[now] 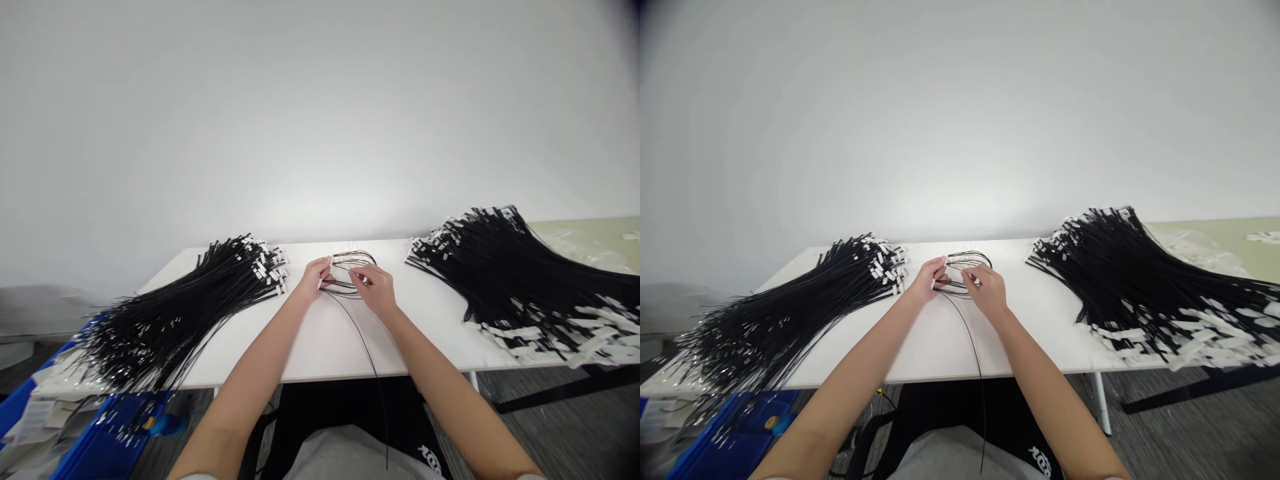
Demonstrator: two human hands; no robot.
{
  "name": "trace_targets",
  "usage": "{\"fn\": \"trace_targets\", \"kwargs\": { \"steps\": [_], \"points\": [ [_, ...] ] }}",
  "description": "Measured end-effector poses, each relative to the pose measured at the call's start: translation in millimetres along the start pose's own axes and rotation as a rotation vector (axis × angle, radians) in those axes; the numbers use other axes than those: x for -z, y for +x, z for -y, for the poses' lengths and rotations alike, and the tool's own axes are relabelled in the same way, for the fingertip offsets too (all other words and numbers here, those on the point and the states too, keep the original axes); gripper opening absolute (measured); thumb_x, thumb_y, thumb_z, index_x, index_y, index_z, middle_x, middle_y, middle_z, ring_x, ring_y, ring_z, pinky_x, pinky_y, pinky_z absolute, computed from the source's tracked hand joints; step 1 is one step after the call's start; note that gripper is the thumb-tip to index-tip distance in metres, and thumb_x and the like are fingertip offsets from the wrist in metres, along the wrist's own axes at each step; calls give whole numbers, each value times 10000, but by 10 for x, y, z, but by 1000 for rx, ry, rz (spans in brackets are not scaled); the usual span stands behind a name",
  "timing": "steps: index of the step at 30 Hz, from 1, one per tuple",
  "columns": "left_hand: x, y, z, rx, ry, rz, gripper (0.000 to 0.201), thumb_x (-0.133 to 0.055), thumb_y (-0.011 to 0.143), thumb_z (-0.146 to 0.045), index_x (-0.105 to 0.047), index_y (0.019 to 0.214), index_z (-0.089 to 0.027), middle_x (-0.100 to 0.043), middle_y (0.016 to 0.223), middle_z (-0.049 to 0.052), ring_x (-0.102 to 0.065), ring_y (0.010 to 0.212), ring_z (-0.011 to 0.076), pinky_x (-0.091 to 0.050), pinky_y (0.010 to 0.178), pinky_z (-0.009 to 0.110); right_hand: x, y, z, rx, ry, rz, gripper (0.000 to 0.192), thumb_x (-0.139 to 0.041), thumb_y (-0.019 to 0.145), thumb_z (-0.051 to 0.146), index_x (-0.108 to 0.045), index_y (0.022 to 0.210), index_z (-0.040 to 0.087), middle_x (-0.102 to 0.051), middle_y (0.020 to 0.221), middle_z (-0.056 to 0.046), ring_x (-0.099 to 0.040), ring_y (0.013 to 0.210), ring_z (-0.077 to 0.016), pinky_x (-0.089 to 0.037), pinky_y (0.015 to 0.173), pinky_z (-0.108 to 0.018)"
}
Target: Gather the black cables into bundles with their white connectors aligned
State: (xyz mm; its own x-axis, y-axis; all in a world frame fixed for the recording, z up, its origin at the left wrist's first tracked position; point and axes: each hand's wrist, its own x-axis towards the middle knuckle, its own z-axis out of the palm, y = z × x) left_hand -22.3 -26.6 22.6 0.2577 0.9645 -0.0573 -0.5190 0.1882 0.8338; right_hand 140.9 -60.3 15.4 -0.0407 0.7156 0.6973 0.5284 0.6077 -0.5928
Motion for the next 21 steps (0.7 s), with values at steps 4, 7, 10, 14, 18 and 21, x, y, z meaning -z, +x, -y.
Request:
{"fn": "trace_targets", "kwargs": {
  "steps": [4, 7, 10, 14, 18, 21],
  "points": [
    [7, 3, -3, 0, -5, 9, 398, -668, 664, -361, -340, 546, -168, -236, 408, -78, -250, 330, 32, -111, 347, 187, 1, 0, 3, -1, 4, -34, 198, -501, 811, 330, -655, 773, 212, -566, 647, -20, -478, 573, -111, -371, 512, -239],
    [9, 2, -7, -4, -5, 15, 389, -662, 671, -359, -345, 554, -168, -231, 408, -79, -241, 332, 31, -105, 349, 187, 1, -1, 6, -1, 1, -26, 204, -499, 811, 335, -656, 763, 213, -562, 640, -20, -470, 565, -111, -373, 514, -242],
    [5, -2, -10, 1, -11, 17, 394, -661, 673, -363, -343, 547, -167, -224, 407, -80, -235, 331, 30, -105, 350, 189, 1, -6, 4, -1, 4, -30, 204, -501, 810, 340, -657, 775, 215, -563, 645, -20, -466, 559, -109, -369, 505, -241],
    [1, -6, -11, -2, -3, 19, 395, -660, 672, -369, -344, 545, -169, -235, 405, -79, -237, 332, 32, -113, 349, 191, 0, -11, -4, 3, 4, -25, 204, -501, 811, 344, -657, 792, 215, -568, 656, -21, -462, 554, -106, -370, 507, -239],
    [3, -3, -1, -13, 24, 20, 399, -657, 672, -373, -340, 537, -171, -245, 401, -77, -246, 335, 36, -121, 349, 194, 2, -7, -7, 3, -5, -14, 209, -491, 816, 343, -653, 791, 215, -568, 658, -25, -462, 554, -109, -369, 508, -239],
    [-3, -1, 16, -25, 56, 0, 387, -664, 665, -365, -354, 541, -171, -253, 393, -81, -243, 332, 34, -156, 353, 194, 6, -2, -2, 20, -11, -16, 203, -489, 818, 330, -653, 789, 213, -562, 653, -23, -450, 546, -106, -367, 508, -240]
  ]
}}
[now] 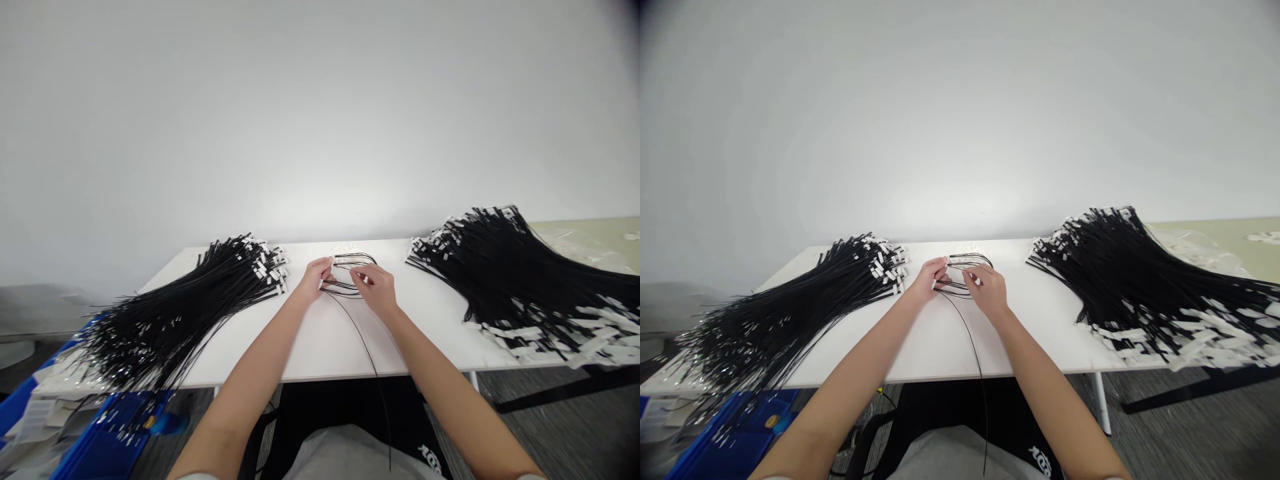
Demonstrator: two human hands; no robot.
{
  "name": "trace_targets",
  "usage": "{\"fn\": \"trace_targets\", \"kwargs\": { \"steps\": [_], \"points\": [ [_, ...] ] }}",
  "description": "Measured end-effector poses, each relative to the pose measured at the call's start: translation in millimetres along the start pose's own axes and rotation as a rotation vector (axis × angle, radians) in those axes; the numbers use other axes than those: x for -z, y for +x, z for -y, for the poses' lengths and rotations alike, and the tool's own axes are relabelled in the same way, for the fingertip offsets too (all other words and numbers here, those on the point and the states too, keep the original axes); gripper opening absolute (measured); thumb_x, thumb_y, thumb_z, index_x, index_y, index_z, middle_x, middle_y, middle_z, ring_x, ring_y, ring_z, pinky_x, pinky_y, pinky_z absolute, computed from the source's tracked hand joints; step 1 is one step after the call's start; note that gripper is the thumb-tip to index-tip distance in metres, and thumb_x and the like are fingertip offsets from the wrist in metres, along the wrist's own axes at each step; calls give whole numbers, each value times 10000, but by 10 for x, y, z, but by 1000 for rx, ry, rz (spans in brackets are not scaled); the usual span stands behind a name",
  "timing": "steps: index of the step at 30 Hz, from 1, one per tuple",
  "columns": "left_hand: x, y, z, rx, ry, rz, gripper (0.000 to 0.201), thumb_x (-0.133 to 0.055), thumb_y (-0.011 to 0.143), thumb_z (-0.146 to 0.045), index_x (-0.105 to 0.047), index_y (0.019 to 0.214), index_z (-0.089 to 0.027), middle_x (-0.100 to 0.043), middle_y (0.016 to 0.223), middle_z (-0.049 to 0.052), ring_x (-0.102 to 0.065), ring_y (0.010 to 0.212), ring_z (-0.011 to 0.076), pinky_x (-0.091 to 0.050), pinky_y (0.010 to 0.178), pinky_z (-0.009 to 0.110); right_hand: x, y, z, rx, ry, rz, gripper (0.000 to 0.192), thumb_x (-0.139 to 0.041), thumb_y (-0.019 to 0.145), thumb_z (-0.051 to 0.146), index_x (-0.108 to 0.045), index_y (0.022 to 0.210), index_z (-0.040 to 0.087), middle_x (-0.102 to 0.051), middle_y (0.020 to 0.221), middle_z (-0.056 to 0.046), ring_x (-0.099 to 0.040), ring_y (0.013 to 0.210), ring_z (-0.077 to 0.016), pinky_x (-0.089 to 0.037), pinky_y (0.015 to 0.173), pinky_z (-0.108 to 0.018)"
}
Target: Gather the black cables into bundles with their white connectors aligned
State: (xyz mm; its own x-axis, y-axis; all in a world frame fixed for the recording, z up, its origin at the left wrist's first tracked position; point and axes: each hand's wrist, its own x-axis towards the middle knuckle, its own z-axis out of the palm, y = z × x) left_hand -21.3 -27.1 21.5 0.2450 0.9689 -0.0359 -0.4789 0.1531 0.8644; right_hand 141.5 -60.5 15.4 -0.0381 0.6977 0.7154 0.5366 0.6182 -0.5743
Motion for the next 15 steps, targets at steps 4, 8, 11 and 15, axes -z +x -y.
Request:
{"fn": "trace_targets", "kwargs": {
  "steps": [4, 8, 11, 15],
  "points": [
    [-22, -8, 20, -1, 31, -20, 363, -678, 650, -352, -381, 547, -170, -253, 391, -88, -247, 340, 34, -229, 371, 193, 0, -2, 5, 14, -32, 32, 218, -470, 827, 323, -654, 787, 214, -562, 659, -28, -443, 539, -105, -367, 509, -242],
    [-29, -16, 35, -10, 31, -13, 352, -672, 655, -353, -389, 552, -170, -248, 396, -88, -223, 342, 33, -224, 369, 193, -13, -15, 2, 36, -64, 52, 219, -460, 832, 304, -652, 781, 211, -552, 650, -26, -453, 562, -108, -372, 524, -241],
    [-22, -11, 51, -19, 47, -6, 326, -661, 668, -355, -414, 568, -168, -249, 398, -87, -222, 344, 34, -250, 385, 195, -21, -22, 8, 52, -77, 41, 211, -464, 828, 283, -647, 756, 206, -545, 638, -25, -466, 586, -113, -367, 530, -239],
    [-28, -4, 70, -34, 98, -15, 332, -663, 664, -364, -422, 554, -165, -260, 392, -86, -253, 351, 36, -314, 431, 207, -21, -19, 19, 27, -92, 26, 192, -487, 820, 299, -647, 770, 206, -550, 637, -20, -440, 552, -105, -355, 507, -234]
  ]
}}
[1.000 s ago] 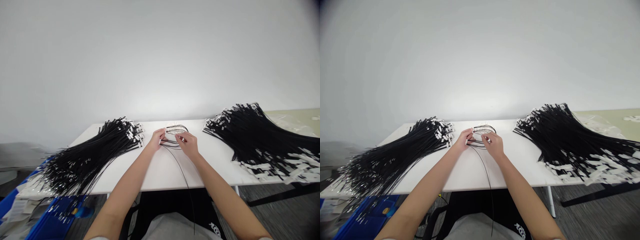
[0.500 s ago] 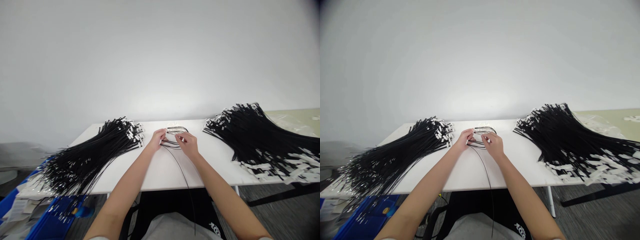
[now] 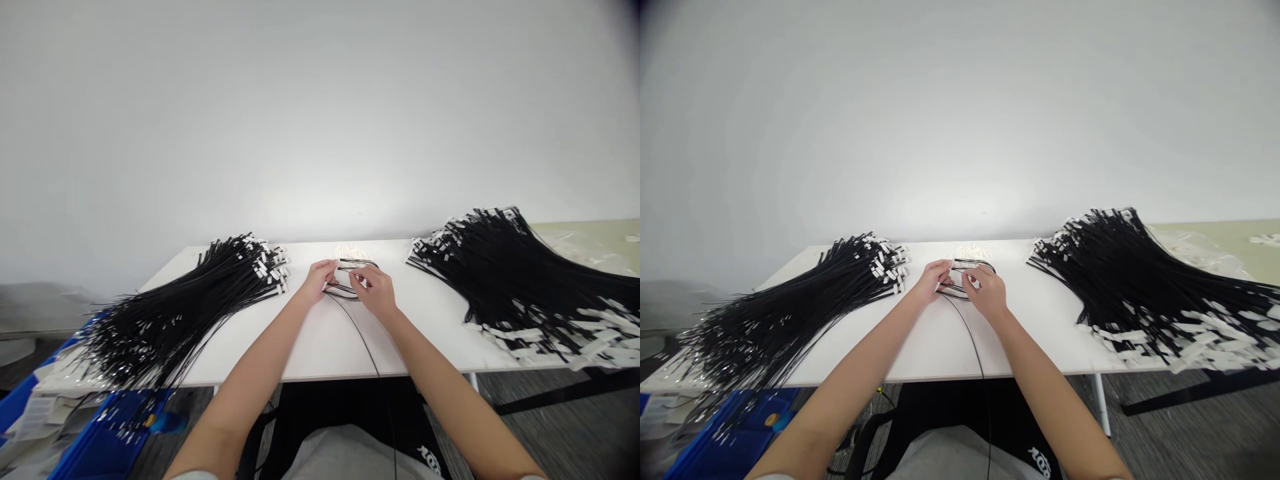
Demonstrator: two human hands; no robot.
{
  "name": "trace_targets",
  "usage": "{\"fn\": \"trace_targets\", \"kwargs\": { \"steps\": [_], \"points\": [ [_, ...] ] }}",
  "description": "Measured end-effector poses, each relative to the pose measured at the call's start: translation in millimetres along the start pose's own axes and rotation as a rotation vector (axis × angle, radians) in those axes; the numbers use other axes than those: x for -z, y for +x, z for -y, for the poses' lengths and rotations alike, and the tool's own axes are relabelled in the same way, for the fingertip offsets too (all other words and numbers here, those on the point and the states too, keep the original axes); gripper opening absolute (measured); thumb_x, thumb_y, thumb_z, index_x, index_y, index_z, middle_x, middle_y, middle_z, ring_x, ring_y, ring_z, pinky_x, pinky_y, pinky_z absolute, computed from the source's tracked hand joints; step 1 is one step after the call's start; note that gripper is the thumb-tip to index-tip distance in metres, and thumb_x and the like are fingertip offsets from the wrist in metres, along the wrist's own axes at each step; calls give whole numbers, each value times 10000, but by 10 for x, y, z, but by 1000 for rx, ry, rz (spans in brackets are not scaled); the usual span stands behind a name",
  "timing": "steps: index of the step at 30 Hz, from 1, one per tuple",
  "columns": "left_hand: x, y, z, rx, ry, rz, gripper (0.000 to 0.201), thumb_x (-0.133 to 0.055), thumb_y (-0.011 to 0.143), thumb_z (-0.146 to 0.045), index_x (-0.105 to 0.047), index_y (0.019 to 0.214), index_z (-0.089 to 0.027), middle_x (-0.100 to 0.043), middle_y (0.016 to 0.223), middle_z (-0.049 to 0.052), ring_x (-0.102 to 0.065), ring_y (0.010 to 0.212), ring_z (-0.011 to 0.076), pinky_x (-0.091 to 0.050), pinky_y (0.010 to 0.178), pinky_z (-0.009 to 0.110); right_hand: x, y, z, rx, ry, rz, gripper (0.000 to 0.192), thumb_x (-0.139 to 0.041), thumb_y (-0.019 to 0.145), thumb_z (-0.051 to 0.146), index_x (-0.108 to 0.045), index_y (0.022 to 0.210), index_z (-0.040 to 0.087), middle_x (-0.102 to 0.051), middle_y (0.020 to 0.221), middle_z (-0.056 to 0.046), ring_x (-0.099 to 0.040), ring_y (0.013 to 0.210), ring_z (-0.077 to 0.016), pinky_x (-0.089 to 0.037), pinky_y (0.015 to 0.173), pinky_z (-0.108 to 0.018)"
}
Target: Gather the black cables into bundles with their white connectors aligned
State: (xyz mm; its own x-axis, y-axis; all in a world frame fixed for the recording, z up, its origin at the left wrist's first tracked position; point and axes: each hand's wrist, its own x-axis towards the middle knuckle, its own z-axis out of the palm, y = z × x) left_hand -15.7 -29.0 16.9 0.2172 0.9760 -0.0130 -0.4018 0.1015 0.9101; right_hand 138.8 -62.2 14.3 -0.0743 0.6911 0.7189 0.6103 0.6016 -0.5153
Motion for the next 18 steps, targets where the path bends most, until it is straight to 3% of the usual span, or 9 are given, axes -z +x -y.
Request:
{"fn": "trace_targets", "kwargs": {
  "steps": [8, 18],
  "points": [
    [-60, -48, 2, 5, 82, 36, 321, -660, 659, -388, -451, 567, -162, -257, 385, -90, -276, 361, 38, -317, 443, 207, -10, 6, 2, 9, 89, -13, 156, -516, 814, 292, -634, 755, 208, -563, 641, -7, -419, 519, -93, -357, 488, -231],
    [-59, -53, 27, 38, 50, 7, 297, -671, 643, -383, -489, 594, -153, -253, 385, -84, -273, 358, 42, -209, 377, 197, -39, -16, -14, 25, 33, 33, 159, -516, 807, 274, -649, 746, 211, -595, 670, -11, -441, 518, -90, -360, 506, -228]
  ]
}}
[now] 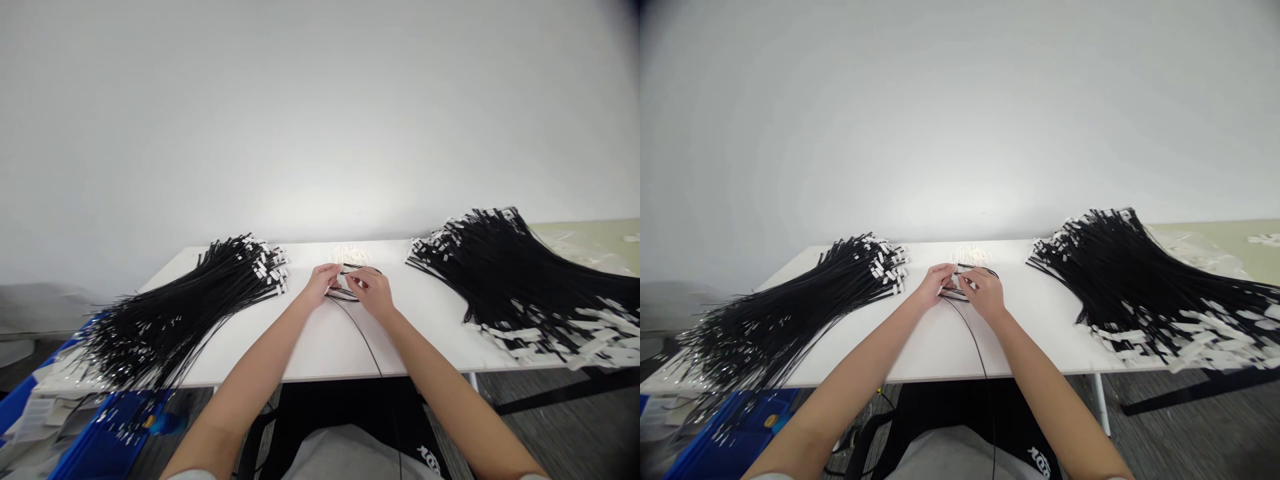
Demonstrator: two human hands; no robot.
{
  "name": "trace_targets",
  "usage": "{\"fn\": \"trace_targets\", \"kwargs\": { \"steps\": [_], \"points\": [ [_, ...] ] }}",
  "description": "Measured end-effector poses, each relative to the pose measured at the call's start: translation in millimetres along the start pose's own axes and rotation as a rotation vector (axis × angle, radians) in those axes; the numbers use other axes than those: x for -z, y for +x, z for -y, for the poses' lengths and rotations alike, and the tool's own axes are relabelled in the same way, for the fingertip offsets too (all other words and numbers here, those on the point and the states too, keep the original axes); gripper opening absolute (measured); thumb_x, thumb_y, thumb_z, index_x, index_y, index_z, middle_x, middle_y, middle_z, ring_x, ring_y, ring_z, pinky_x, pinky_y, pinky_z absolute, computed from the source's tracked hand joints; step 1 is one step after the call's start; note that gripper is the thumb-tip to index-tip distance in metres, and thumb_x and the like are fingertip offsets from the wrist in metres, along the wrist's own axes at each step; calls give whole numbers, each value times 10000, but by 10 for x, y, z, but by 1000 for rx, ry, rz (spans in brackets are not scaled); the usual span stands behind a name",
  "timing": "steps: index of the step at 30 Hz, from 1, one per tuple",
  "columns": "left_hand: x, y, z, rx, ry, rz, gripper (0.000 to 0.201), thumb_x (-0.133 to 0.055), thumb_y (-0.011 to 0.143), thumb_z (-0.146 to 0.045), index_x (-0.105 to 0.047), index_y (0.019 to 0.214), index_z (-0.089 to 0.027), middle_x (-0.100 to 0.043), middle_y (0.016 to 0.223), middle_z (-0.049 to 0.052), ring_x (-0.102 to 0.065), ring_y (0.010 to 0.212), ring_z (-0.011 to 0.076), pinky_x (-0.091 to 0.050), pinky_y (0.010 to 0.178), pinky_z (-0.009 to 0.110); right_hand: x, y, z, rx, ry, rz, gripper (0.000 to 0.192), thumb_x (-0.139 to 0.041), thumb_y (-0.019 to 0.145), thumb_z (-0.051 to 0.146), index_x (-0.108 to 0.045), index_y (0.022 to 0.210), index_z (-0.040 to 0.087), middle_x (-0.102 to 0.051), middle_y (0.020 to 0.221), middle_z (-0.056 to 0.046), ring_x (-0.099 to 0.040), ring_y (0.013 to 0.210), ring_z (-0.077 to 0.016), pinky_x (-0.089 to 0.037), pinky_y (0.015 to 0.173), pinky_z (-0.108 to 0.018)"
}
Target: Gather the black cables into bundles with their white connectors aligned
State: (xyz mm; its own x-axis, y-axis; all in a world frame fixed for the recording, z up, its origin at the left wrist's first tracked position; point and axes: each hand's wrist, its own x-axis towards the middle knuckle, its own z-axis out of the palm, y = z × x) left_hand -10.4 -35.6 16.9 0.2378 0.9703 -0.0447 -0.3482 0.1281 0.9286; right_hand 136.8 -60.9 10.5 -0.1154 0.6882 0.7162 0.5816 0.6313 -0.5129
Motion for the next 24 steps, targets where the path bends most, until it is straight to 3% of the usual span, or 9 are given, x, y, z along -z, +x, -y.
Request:
{"fn": "trace_targets", "kwargs": {
  "steps": [10, 14, 17, 20, 22, 24],
  "points": [
    [-14, -9, 6, 10, 3, -37, 321, -684, 619, -378, -455, 554, -162, -254, 391, -81, -292, 372, 50, -223, 384, 205, -9, -8, 17, 30, -91, -9, 176, -510, 812, 267, -644, 720, 199, -591, 665, -10, -427, 507, -81, -361, 507, -214],
    [1, 25, -8, 32, -45, -40, 367, -683, 622, -386, -395, 542, -173, -255, 399, -79, -295, 364, 52, -190, 371, 202, -1, 3, -1, 48, -114, -10, 158, -500, 826, 282, -641, 841, 212, -588, 716, -11, -437, 518, -85, -391, 517, -219],
    [53, 59, -65, 12, -135, -57, 398, -683, 629, -379, -358, 530, -173, -238, 411, -82, -264, 355, 41, -173, 363, 199, 6, 16, -33, 123, -126, -74, 202, -505, 828, 260, -610, 996, 223, -586, 845, -44, -519, 702, -130, -449, 642, -253],
    [144, 88, -152, 5, -271, -77, 378, -678, 643, -374, -373, 549, -169, -213, 418, -87, -247, 347, 37, -169, 353, 196, 19, 26, -66, 206, -169, -147, 277, -526, 819, 257, -570, 1091, 228, -539, 1023, -91, -499, 942, -192, -442, 796, -332],
    [208, 101, -209, -2, -363, -93, 361, -669, 657, -376, -386, 568, -169, -197, 415, -91, -235, 336, 36, -188, 351, 195, 29, 26, -85, 223, -196, -135, 302, -540, 815, 268, -555, 1115, 238, -506, 1092, -99, -471, 1007, -208, -422, 841, -364],
    [260, 108, -254, -30, -433, -133, 328, -668, 663, -371, -418, 606, -166, -199, 415, -96, -227, 327, 34, -229, 359, 192, 33, 20, -96, 238, -213, -40, 321, -561, 806, 284, -548, 1124, 248, -513, 1092, -88, -473, 1008, -206, -405, 860, -374]
  ]
}}
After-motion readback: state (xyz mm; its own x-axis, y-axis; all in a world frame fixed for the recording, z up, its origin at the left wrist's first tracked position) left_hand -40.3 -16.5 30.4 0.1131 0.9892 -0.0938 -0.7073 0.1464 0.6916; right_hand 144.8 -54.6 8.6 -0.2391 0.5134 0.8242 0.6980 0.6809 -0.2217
